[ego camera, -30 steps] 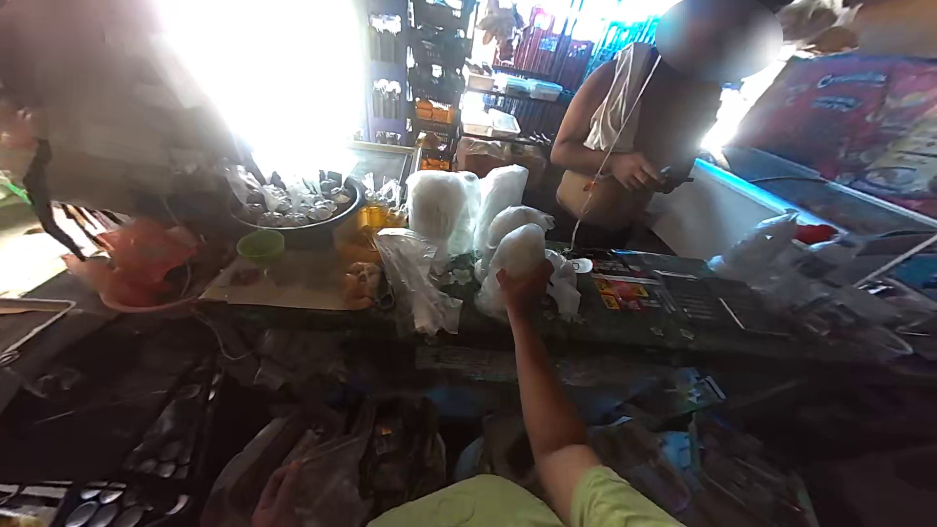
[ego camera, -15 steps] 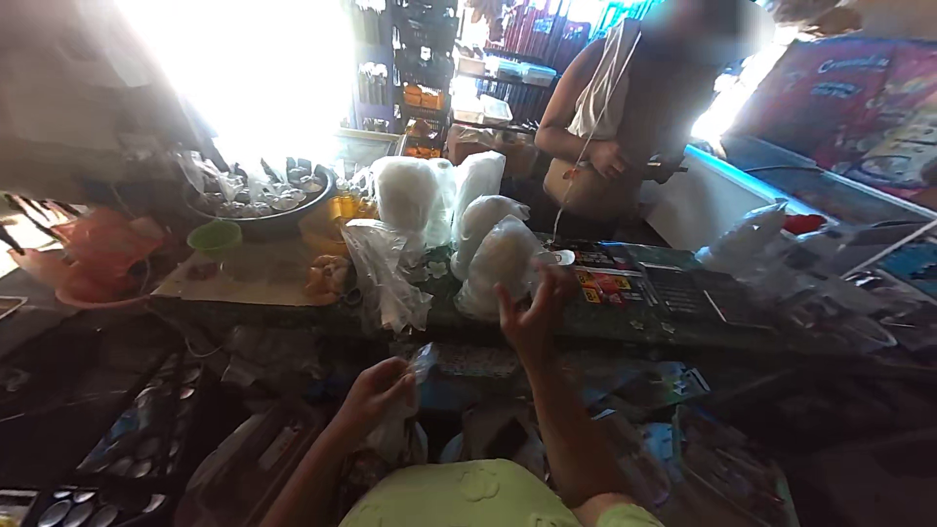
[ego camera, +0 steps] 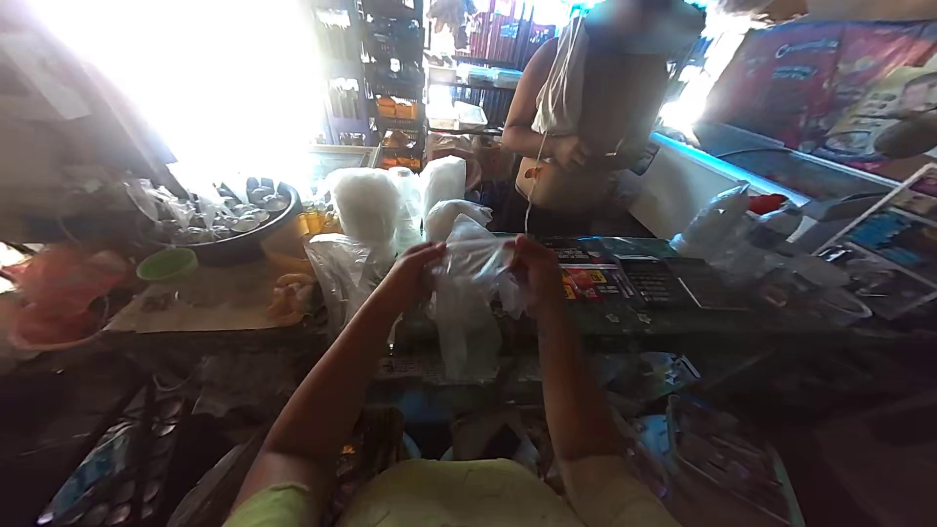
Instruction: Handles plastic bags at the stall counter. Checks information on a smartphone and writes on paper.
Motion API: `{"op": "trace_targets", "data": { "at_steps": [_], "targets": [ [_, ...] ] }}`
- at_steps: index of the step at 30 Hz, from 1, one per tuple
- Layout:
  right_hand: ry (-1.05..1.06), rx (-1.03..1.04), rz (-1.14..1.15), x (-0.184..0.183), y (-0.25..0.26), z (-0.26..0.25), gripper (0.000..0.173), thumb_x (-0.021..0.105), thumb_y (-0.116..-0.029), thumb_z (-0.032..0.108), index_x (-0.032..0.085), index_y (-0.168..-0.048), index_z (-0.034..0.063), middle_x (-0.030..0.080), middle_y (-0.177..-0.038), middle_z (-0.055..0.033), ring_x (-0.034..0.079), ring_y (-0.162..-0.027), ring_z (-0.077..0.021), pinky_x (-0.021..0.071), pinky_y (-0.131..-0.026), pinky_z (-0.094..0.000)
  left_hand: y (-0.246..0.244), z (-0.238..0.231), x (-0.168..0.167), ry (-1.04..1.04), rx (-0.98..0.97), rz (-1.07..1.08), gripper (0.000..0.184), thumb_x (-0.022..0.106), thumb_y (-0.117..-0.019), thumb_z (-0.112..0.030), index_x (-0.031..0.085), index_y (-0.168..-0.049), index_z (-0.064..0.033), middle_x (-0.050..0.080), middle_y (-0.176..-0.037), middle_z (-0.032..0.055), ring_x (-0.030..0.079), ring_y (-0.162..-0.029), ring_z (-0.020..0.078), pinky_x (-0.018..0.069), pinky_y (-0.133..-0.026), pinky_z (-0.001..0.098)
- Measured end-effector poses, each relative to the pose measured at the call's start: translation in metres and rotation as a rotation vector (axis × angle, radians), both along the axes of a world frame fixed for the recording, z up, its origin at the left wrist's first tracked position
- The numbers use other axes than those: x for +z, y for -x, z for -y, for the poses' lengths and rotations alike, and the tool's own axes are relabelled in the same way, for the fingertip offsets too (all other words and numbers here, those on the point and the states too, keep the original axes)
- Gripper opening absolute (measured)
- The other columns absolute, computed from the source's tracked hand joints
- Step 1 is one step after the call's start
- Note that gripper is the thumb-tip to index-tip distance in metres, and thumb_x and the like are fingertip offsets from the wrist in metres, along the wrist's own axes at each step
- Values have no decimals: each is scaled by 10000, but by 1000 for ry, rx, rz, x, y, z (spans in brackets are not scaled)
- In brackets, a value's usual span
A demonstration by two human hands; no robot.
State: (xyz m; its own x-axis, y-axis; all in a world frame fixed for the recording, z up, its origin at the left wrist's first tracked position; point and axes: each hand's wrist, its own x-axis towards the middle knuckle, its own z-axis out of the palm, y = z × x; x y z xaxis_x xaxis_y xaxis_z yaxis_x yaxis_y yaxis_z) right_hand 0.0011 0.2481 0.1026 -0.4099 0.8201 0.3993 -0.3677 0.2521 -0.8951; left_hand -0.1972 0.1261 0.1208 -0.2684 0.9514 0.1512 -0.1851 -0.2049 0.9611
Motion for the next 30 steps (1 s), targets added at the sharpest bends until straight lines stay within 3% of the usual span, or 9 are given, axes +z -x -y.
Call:
{"op": "trace_targets", "data": {
  "at_steps": [2, 6, 8, 10, 16, 19, 22, 26, 30],
  "targets": [
    [-11, -280, 265, 17, 25, -28, 318, 576, -1052, 336, 716, -1043, 51, 600, -712, 4, 514, -537, -72, 496, -539, -280, 3, -44, 5, 53, 176, 24, 216, 510, -1065, -276, 612, -1092, -88, 612, -757, -7, 577, -605, 69, 522, -557, 253],
    [-108, -392, 801, -13, 54, -60, 399, 571, -1048, 325, 722, -1081, -43, 702, -1079, -267, 669, -1040, -419, 498, -949, -620, 8, -79, -37, 384, 319, -343, 301, 571, -1033, -178, 628, -1223, 48, 671, -1102, 218, 654, -970, 312, 541, -869, 517],
    [-114, -355, 984, -57, 58, -49, 375, 574, -1036, 279, 689, -1196, -39, 678, -1210, -276, 641, -1171, -424, 485, -1034, -590, 9, -78, -77, 580, 321, -483, 307, 620, -985, -135, 611, -1208, 76, 644, -1111, 246, 642, -967, 344, 538, -850, 523],
    [-41, -347, 1024, -103, 64, -32, 363, 603, -1019, 215, 637, -1310, 1, 654, -1290, -248, 623, -1225, -398, 488, -1056, -555, 13, -69, -114, 739, 312, -604, 395, 587, -1007, -231, 604, -1268, 66, 624, -1238, 279, 622, -1129, 402, 503, -951, 581],
    [51, -396, 1002, -135, 69, -30, 280, 644, -993, 170, 705, -1238, 49, 700, -1216, -224, 655, -1168, -403, 494, -1002, -597, 10, -59, -124, 842, 329, -610, 459, 495, -1048, -368, 643, -1255, 14, 630, -1301, 248, 602, -1233, 393, 476, -1009, 604],
    [129, -308, 963, -122, 54, -29, 440, 445, -1106, 326, 666, -1281, -12, 676, -1224, -269, 651, -1149, -413, 485, -1008, -590, 17, -31, -98, 676, 465, -680, 554, 387, -1088, -470, 662, -1221, -8, 652, -1248, 229, 629, -1189, 373, 487, -999, 593],
    [178, -295, 831, -108, 32, -10, 595, 382, -1104, 474, 649, -1252, -38, 702, -1051, -262, 694, -890, -399, 557, -815, -589, 27, 6, -81, 603, 733, -905, 320, 521, -1034, -310, 686, -1240, -130, 645, -1304, 131, 610, -1235, 304, 512, -1014, 504],
    [152, -381, 625, -103, 16, 10, 426, 498, -1090, 336, 624, -1268, -29, 688, -922, -228, 644, -695, -338, 538, -655, -539, 46, 30, -86, 919, 724, -1055, 553, 686, -943, -278, 556, -1441, -75, 469, -1469, 301, 390, -1403, 492, 374, -1116, 615],
    [62, -451, 520, -82, 13, 30, 318, 566, -1063, 240, 642, -1225, -23, 672, -911, -179, 625, -727, -281, 525, -682, -498, 63, 31, -90, 999, 692, -1018, 495, 653, -933, -158, 555, -1395, -10, 635, -1291, 235, 565, -1266, 423, 479, -1022, 576]
  ]
}}
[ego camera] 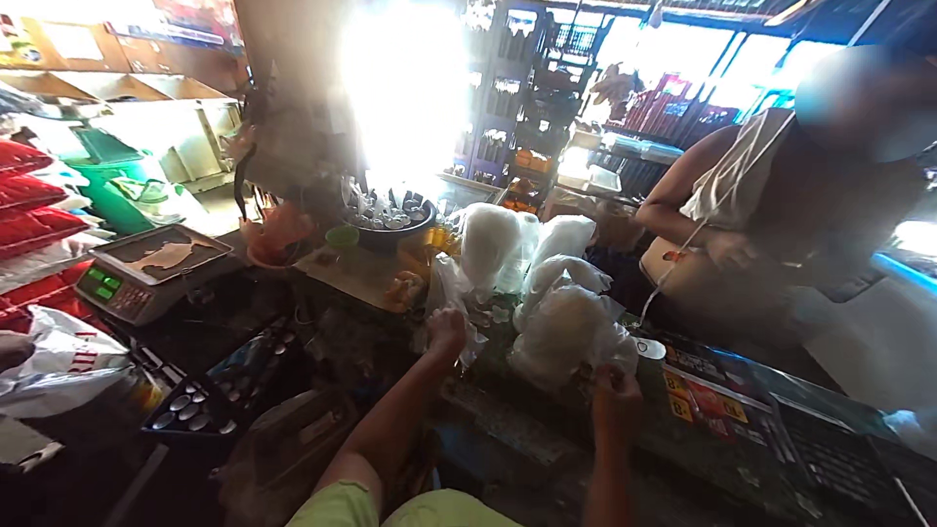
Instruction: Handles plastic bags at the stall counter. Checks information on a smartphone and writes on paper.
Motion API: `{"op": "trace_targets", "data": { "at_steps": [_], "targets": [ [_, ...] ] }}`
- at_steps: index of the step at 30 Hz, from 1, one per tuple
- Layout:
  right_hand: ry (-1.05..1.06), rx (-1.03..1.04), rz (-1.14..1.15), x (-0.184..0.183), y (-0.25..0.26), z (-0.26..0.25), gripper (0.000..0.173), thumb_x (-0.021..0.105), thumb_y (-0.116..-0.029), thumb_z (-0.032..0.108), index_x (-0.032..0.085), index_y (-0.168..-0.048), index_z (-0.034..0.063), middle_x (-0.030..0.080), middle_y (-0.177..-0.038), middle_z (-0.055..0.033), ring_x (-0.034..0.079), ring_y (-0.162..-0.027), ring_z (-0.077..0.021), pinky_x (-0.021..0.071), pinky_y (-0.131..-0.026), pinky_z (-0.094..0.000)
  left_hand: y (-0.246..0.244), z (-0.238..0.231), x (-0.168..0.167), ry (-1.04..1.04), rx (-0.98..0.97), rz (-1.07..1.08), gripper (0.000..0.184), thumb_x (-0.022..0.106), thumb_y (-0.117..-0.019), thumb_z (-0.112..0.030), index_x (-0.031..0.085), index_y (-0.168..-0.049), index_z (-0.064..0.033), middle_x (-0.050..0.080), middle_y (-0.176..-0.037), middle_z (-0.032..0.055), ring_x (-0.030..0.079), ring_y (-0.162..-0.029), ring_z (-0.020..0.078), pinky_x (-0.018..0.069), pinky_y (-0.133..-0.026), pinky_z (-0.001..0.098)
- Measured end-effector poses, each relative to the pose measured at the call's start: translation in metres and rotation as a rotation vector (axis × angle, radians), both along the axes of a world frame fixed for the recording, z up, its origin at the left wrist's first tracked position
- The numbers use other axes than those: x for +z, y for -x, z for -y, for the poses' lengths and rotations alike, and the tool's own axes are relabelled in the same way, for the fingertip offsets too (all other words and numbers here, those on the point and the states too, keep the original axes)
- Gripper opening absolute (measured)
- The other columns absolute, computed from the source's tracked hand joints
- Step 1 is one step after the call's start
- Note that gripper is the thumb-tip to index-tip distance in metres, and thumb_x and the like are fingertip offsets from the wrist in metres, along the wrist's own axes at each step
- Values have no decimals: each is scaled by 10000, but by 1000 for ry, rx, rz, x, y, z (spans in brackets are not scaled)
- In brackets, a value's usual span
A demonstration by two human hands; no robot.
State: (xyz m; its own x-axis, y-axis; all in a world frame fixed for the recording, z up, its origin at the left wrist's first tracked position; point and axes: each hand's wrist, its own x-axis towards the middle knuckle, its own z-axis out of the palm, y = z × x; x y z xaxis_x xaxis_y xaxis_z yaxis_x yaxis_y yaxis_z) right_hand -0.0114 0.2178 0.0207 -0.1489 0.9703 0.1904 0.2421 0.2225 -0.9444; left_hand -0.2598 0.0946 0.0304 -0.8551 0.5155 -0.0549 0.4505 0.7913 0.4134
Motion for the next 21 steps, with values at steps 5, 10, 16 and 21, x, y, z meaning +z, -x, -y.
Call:
{"op": "trace_targets", "data": {
  "at_steps": [5, 10, 16, 21],
  "targets": [
    [-166, -8, -45, 20, -4, 14, 292, 591, -1042, 210, 651, -1194, -32, 656, -889, -151, 620, -725, -232, 533, -686, -449, 16, 1, 18, -313, -13, -128, 262, 510, -1059, -210, 702, -1190, -91, 721, -1101, 188, 679, -1085, 393, 527, -924, 586],
    [-325, -18, -100, 28, -8, 28, 225, 605, -1019, 156, 671, -1129, -29, 653, -848, -98, 612, -704, -126, 541, -688, -316, 39, 1, 32, -707, -86, -154, 250, 593, -1032, -206, 706, -1229, -101, 738, -1131, 127, 695, -1071, 309, 514, -990, 542],
    [-611, 226, -181, 22, 4, 55, 220, 684, -940, 139, 700, -1065, -40, 708, -905, -87, 665, -752, -55, 578, -698, -210, 33, 17, 45, -1299, -259, 190, 229, 631, -1010, -118, 660, -1207, -6, 721, -1114, 91, 685, -967, 113, 581, -809, 300],
    [-901, 343, -184, 29, 32, 69, 447, 772, -899, 376, 697, -1223, 76, 669, -1200, -124, 628, -1139, -193, 525, -999, -340, 0, 46, 63, -1364, -364, 188, 203, 622, -1006, -88, 654, -1189, -5, 722, -1091, 33, 678, -994, 71, 574, -885, 281]
  ]
}}
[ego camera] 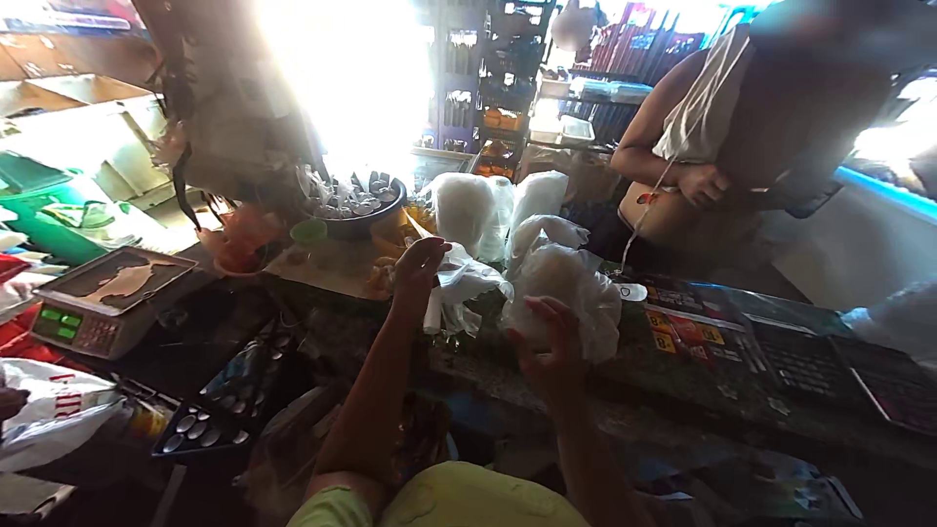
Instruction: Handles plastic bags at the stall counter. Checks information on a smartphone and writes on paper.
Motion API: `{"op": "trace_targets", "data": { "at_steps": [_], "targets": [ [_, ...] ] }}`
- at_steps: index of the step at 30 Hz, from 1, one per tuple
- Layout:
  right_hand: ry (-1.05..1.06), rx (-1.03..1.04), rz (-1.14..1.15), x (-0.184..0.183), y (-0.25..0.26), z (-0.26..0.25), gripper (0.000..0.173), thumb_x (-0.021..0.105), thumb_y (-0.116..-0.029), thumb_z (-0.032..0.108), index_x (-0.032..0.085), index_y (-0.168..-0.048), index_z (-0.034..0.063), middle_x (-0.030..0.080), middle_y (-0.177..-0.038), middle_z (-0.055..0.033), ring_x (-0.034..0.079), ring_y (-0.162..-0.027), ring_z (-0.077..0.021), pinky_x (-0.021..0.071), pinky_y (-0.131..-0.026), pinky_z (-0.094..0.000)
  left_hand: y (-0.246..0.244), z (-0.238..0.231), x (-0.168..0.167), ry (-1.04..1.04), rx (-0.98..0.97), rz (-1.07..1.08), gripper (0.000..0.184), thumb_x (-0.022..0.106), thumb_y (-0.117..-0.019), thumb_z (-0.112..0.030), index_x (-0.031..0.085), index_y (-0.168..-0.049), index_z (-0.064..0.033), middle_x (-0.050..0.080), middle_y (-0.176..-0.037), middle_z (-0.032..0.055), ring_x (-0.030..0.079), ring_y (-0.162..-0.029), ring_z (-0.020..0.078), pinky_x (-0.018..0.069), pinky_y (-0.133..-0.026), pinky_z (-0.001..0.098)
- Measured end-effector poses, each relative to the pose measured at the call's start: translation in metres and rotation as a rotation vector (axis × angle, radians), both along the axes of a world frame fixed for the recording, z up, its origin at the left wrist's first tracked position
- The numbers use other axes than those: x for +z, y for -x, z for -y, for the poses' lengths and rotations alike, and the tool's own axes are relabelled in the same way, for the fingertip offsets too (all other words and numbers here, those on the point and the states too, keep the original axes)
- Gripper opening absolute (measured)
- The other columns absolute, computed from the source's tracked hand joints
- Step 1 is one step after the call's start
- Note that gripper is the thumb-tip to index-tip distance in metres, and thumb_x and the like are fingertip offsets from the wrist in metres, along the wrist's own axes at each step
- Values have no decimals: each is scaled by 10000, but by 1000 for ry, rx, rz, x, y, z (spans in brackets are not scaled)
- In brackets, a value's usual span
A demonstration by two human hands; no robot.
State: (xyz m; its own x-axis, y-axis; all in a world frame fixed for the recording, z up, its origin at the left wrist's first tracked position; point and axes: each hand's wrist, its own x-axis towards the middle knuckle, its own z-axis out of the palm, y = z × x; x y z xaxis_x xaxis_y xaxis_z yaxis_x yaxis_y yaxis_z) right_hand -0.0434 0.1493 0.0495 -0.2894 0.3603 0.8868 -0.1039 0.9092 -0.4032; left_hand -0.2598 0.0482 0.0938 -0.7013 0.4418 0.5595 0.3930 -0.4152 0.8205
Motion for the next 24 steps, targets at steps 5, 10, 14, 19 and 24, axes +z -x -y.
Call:
{"op": "trace_targets", "data": {
  "at_steps": [5, 10, 14, 19, 24],
  "targets": [
    [-63, -44, 53, 23, 17, 13, 675, 775, -851, 531, 641, -1357, 105, 594, -1378, -179, 526, -1282, -388, 427, -1054, -608, -27, 30, 12, 158, -51, -71, 227, 579, -1047, -169, 664, -1227, -61, 720, -1122, 34, 695, -956, 99, 599, -823, 301],
    [2, 98, 74, 37, 15, 6, 156, 690, -964, 233, 806, -960, 128, 759, -945, 9, 688, -981, -127, 541, -943, -365, -26, 63, 7, 142, -115, 169, 240, 548, -1064, -211, 687, -1188, -61, 727, -993, 46, 700, -795, 125, 614, -727, 308],
    [-23, 641, 490, 41, -19, -1, 192, 744, -931, 255, 804, -1051, 118, 754, -1083, -21, 681, -1060, -133, 566, -953, -337, -18, 82, -5, -38, -30, 404, 161, 547, -1025, -117, 671, -925, -98, 690, -792, -30, 653, -720, 49, 578, -697, 245],
    [-5, 722, 478, 40, -29, -4, 417, 734, -932, 409, 762, -1143, 50, 746, -1179, -81, 694, -1142, -145, 580, -1006, -351, -23, 83, -42, -169, -285, 354, 215, 703, -792, 35, 578, -819, -138, 776, -916, 53, 747, -869, 143, 616, -837, 329],
    [90, 326, 240, 47, 2, -38, 703, 691, -905, 533, 612, -1387, 27, 592, -1438, -157, 555, -1342, -266, 481, -1103, -472, -37, 87, -68, -203, -641, 136, 279, 858, -761, -101, 712, -941, -257, 727, -934, -93, 696, -871, 36, 599, -810, 258]
  ]
}}
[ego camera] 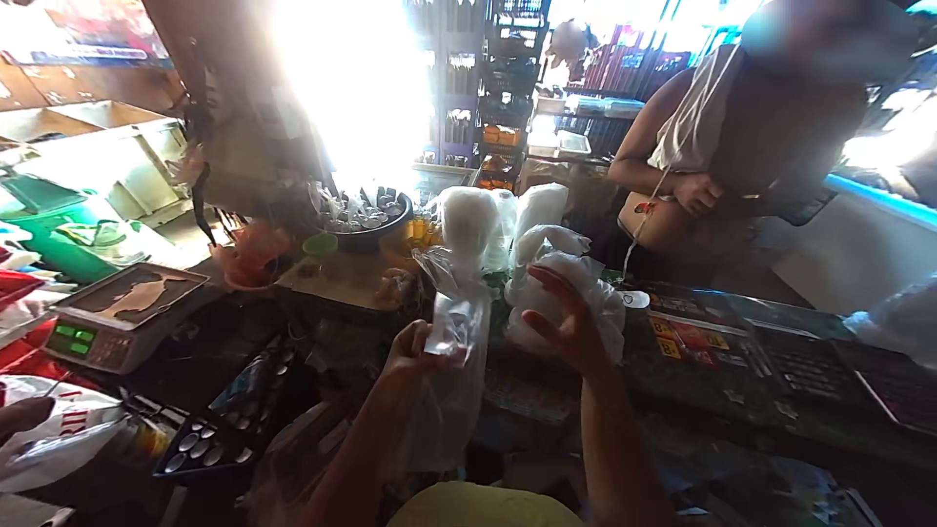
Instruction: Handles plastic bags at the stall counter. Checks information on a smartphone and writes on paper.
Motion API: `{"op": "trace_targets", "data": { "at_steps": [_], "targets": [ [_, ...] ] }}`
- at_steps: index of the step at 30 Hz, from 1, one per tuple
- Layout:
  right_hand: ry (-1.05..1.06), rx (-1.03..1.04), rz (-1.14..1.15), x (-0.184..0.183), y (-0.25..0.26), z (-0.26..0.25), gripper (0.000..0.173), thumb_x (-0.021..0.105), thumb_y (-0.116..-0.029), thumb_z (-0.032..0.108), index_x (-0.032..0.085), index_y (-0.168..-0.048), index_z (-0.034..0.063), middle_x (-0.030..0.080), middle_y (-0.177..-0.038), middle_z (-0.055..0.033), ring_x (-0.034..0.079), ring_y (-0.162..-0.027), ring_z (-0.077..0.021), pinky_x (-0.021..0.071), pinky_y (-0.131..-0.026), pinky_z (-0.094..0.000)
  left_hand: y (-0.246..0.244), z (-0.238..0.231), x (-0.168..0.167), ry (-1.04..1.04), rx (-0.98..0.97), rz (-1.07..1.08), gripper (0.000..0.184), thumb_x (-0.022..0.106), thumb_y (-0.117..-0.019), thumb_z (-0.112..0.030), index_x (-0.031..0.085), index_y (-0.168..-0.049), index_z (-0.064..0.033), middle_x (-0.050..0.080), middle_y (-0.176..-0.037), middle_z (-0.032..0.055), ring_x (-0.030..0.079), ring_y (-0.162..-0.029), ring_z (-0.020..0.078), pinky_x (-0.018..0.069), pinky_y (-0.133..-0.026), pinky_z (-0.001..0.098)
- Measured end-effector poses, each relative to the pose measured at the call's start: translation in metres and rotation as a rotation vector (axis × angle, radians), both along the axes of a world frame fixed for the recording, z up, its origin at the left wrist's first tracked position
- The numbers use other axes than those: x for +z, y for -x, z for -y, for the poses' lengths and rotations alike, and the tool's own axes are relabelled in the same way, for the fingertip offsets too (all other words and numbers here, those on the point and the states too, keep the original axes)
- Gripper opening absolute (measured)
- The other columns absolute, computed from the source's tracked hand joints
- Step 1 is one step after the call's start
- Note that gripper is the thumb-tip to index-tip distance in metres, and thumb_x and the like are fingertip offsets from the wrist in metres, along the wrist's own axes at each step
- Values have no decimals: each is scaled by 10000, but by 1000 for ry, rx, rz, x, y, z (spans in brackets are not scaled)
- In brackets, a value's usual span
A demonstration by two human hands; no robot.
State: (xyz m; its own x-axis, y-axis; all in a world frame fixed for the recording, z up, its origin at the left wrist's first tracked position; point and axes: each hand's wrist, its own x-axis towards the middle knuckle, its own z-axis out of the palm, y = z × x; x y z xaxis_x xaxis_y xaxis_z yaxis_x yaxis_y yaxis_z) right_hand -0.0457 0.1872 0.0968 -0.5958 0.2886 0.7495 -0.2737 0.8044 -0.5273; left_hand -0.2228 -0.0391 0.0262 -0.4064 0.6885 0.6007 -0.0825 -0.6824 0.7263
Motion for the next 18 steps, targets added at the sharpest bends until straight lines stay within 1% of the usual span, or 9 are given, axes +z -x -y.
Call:
{"op": "trace_targets", "data": {
  "at_steps": [2, 4, 7, 8, 10, 12, 14, 16, 18],
  "targets": [
    [-50, 95, 78, 1, 18, -9, 825, 682, -887, 593, 510, -1497, 66, 480, -1560, -124, 421, -1459, -292, 384, -1178, -524, -2, 1, 1, -31, -106, -115, 249, 824, -795, -79, 694, -907, -258, 692, -890, -132, 662, -836, -10, 573, -769, 201],
    [-70, 240, 183, 1, 31, -12, 792, 683, -889, 582, 521, -1499, 102, 519, -1531, -88, 425, -1453, -270, 369, -1186, -516, -2, 3, 3, -80, -194, -210, 227, 780, -839, -51, 678, -917, -238, 680, -912, -135, 648, -860, -23, 557, -798, 187],
    [39, 395, 288, 0, 37, -8, 363, 739, -926, 251, 717, -1186, -1, 736, -1154, -97, 677, -1115, -142, 539, -1024, -348, 0, 19, -3, -58, -106, -247, 242, 797, -848, -91, 681, -995, -244, 688, -920, -118, 657, -835, -1, 571, -764, 209],
    [87, 382, 302, -2, 35, -5, 251, 740, -922, 167, 735, -1099, -10, 748, -1054, -79, 699, -1001, -99, 570, -953, -296, 1, 28, -7, -1, -10, -240, 284, 825, -827, -119, 677, -1031, -250, 688, -912, -114, 660, -819, 9, 578, -748, 221],
    [149, 314, 271, -9, 31, 1, 134, 752, -898, 92, 748, -990, -5, 753, -956, -56, 709, -901, -69, 596, -876, -261, 1, 47, -12, 216, 228, -253, 506, 878, -740, -130, 600, -1149, -237, 674, -966, -104, 660, -845, 29, 585, -754, 238],
    [143, 265, 274, -16, 28, 6, 111, 747, -905, 94, 768, -980, 14, 742, -951, -60, 704, -893, -85, 599, -858, -261, 1, 60, -9, 443, 341, -335, 905, 902, -661, -56, 412, -1419, -132, 636, -1227, 2, 675, -1057, 114, 608, -884, 327],
    [72, 262, 353, -23, 27, 14, 145, 708, -944, 147, 786, -1010, 44, 734, -952, -67, 691, -893, -115, 588, -852, -291, 3, 63, -9, 492, 348, -434, 1202, 955, -616, -155, 225, -1569, -106, 470, -1514, 71, 543, -1327, 149, 531, -1060, 365],
    [-22, 322, 457, -27, 26, 29, 214, 629, -1005, 174, 773, -1073, 31, 742, -996, -107, 706, -910, -168, 591, -871, -355, -1, 56, -3, 451, 334, -492, 1298, 961, -616, -304, 149, -1606, -96, 305, -1641, 100, 403, -1462, 198, 457, -1139, 400],
    [-94, 412, 481, -29, 23, 44, 240, 570, -1033, 140, 756, -1103, 6, 753, -1041, -130, 724, -938, -184, 593, -899, -371, -13, 45, 8, 416, 294, -523, 1256, 944, -665, -252, 142, -1618, -96, 335, -1630, 111, 434, -1448, 226, 462, -1143, 426]
  ]
}}
